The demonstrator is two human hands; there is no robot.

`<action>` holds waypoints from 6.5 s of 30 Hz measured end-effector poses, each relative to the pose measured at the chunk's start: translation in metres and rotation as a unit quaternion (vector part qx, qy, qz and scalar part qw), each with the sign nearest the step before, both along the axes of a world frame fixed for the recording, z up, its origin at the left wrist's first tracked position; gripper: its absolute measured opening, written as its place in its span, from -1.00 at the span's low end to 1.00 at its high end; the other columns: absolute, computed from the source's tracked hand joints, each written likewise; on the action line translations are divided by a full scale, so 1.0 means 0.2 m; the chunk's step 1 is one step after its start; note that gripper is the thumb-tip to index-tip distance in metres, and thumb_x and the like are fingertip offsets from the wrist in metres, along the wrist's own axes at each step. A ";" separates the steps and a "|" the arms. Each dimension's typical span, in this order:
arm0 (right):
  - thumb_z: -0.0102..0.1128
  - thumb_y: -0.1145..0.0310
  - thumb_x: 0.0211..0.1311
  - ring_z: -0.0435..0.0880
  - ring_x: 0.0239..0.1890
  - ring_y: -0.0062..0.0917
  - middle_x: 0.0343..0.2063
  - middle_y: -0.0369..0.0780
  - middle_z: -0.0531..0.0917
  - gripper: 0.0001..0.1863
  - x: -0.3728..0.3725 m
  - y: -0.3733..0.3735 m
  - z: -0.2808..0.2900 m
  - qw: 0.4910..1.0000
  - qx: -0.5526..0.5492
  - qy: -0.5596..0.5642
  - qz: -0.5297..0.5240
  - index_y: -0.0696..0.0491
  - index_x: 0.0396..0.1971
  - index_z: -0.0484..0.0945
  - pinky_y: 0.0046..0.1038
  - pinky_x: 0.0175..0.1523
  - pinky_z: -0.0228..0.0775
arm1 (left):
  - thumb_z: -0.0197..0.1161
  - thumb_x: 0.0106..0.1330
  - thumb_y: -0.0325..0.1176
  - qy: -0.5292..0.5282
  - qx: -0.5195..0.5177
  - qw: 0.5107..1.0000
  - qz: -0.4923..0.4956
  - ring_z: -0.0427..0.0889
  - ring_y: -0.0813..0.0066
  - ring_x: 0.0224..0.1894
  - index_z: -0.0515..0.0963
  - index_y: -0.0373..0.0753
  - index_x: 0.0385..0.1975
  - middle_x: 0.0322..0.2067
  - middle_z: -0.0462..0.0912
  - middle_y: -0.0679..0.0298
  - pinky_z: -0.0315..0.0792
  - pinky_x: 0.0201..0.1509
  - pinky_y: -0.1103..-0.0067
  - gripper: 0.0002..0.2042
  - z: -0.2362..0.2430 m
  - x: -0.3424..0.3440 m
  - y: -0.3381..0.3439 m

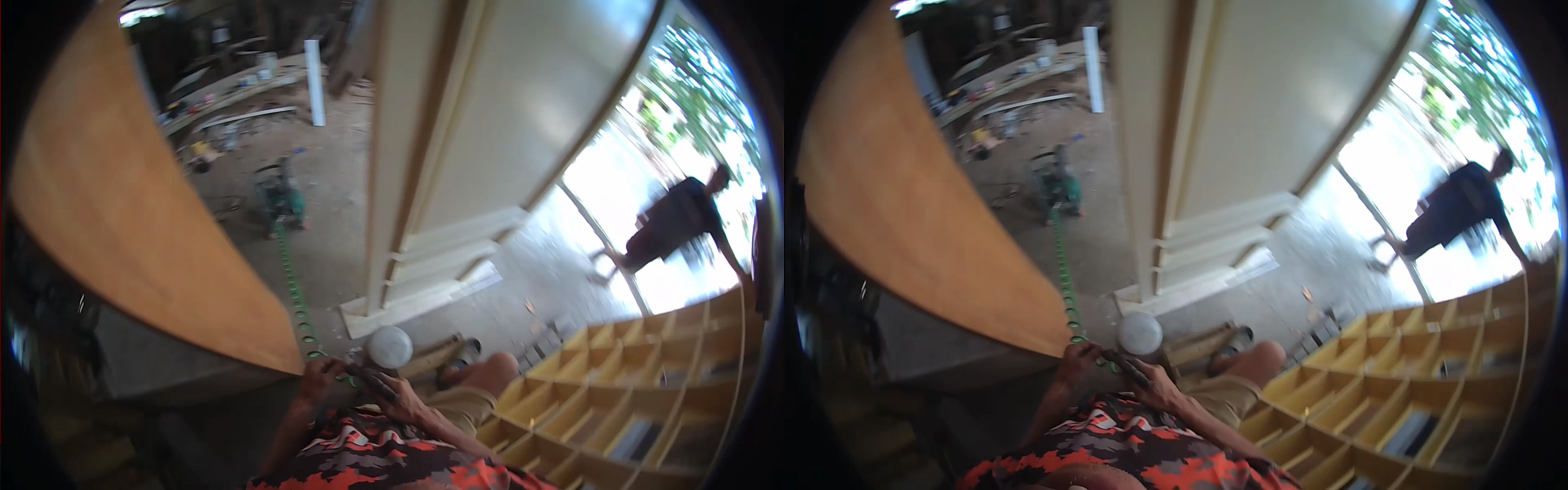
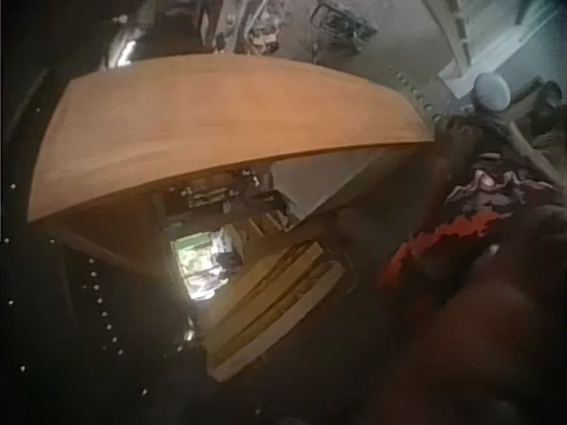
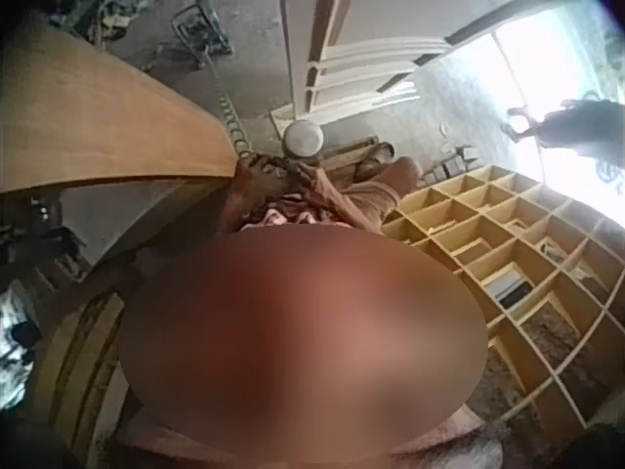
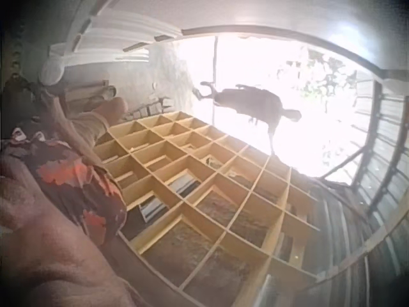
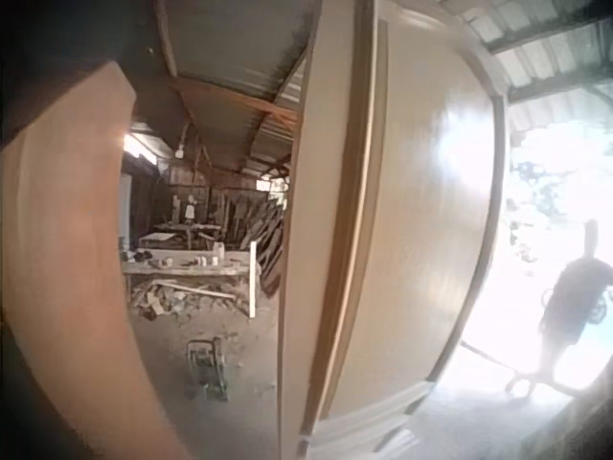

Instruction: The person uses a spray gun to apply a finish to a wooden board and the inside of a shelving unit.

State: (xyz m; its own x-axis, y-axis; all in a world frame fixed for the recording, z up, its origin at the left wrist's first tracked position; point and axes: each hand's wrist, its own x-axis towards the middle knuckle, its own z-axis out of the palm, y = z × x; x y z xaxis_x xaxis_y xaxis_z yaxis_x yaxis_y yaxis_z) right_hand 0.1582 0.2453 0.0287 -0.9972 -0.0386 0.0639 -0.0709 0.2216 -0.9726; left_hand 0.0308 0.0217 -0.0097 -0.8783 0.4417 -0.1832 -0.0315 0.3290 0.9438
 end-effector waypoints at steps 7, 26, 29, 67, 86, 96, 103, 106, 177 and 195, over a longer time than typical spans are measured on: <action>0.27 0.32 0.52 0.84 -0.15 -0.21 -0.17 0.07 0.79 -0.54 -0.04 0.03 -0.06 0.998 -0.019 0.036 0.050 0.15 0.33 0.56 -0.24 -0.04 0.60 | 0.38 0.45 -0.29 0.084 0.067 0.994 -0.003 0.75 0.47 -0.17 0.77 -0.38 -0.22 -0.25 0.82 0.22 0.55 -0.07 0.45 -0.77 -0.10 -0.07 0.03; 0.26 0.38 0.48 0.83 -0.29 -0.30 -0.32 -0.01 0.79 -0.50 0.02 0.05 0.12 0.997 -0.057 -0.005 0.053 0.14 0.36 0.55 -0.21 -0.19 0.57 | 0.34 0.46 -0.42 0.014 0.132 0.991 -0.007 0.55 0.57 -0.26 0.09 -0.26 0.65 -0.30 0.60 0.35 0.51 -0.05 0.55 -0.20 -0.02 -0.10 0.01; 0.25 0.31 0.54 0.76 -0.27 -0.25 -0.21 0.03 0.79 -0.47 0.02 0.03 0.03 0.998 -0.036 -0.010 0.057 0.08 0.44 0.51 -0.20 -0.08 0.56 | 0.34 0.44 -0.40 0.081 0.171 0.980 0.061 0.47 0.56 -0.25 -0.32 -0.09 0.74 -0.27 0.53 0.35 0.46 -0.03 0.58 0.04 0.15 -0.11 0.07; 0.26 0.34 0.53 0.78 -0.26 -0.42 -0.21 0.00 0.80 -0.51 -0.01 0.04 0.07 0.995 -0.084 0.032 0.032 0.20 0.36 0.54 -0.26 -0.14 0.55 | 0.44 0.45 -0.34 0.078 -0.027 0.995 -0.061 0.78 0.50 -0.31 0.82 -0.31 -0.10 -0.37 0.85 0.20 0.50 -0.21 0.45 -0.81 0.12 -0.13 0.00; 0.30 0.41 0.46 0.76 -0.34 -0.42 -0.31 0.00 0.77 -0.46 0.01 0.05 0.04 0.995 -0.082 0.053 0.021 0.18 0.39 0.53 -0.27 -0.19 0.55 | 0.32 0.38 -0.40 0.073 0.042 0.995 -0.056 0.61 0.57 -0.28 0.33 -0.21 0.59 -0.31 0.74 0.31 0.47 -0.13 0.50 -0.28 0.08 -0.14 0.05; 0.25 0.37 0.51 0.75 -0.37 -0.47 -0.32 0.01 0.79 -0.41 0.01 0.05 0.02 0.997 -0.074 -0.004 0.013 0.08 0.50 0.46 -0.29 -0.14 0.56 | 0.15 0.44 -0.47 0.159 0.154 0.974 0.045 0.45 0.55 -0.21 -0.42 -0.10 0.74 -0.21 0.56 0.31 0.42 0.01 0.57 0.01 0.37 -0.25 0.08; 0.30 0.37 0.49 0.66 -0.42 -0.51 -0.42 -0.02 0.72 -0.47 0.00 0.04 0.00 0.997 -0.070 0.030 0.006 0.17 0.40 0.53 -0.29 -0.22 0.48 | 0.15 0.45 -0.48 0.140 0.151 0.977 0.047 0.47 0.55 -0.20 -0.44 -0.11 0.73 -0.24 0.55 0.31 0.43 0.04 0.57 0.01 0.37 -0.22 0.08; 0.31 0.37 0.49 0.62 -0.43 -0.51 -0.43 -0.05 0.70 -0.48 0.00 0.04 -0.01 0.996 -0.080 0.027 0.005 0.17 0.38 0.54 -0.29 -0.23 0.47 | 0.16 0.45 -0.49 0.137 0.146 0.979 0.047 0.50 0.55 -0.18 -0.44 -0.10 0.73 -0.23 0.57 0.30 0.45 0.07 0.56 0.02 0.33 -0.22 0.08; 0.22 0.41 0.41 0.74 -0.08 -0.17 -0.08 0.03 0.73 -0.33 -0.03 0.07 -0.21 0.995 -0.065 -0.030 0.074 0.09 0.51 0.36 -0.14 0.04 0.55 | 0.58 0.30 -0.20 0.075 -0.097 0.989 -0.083 0.57 0.48 -0.33 0.85 -0.24 -0.04 -0.37 0.75 0.22 0.41 -0.23 0.43 -0.68 0.14 -0.10 0.07; 0.50 0.27 0.35 0.75 -0.22 -0.47 -0.18 -0.10 0.80 -0.37 -0.04 0.17 -0.09 0.996 -0.056 0.053 -0.040 0.17 0.36 0.56 -0.36 -0.06 0.59 | 0.51 0.43 -0.16 0.049 -0.064 0.995 -0.064 0.52 0.69 -0.41 0.81 -0.21 0.05 -0.40 0.76 0.37 0.37 -0.32 0.58 -0.67 0.05 -0.12 0.14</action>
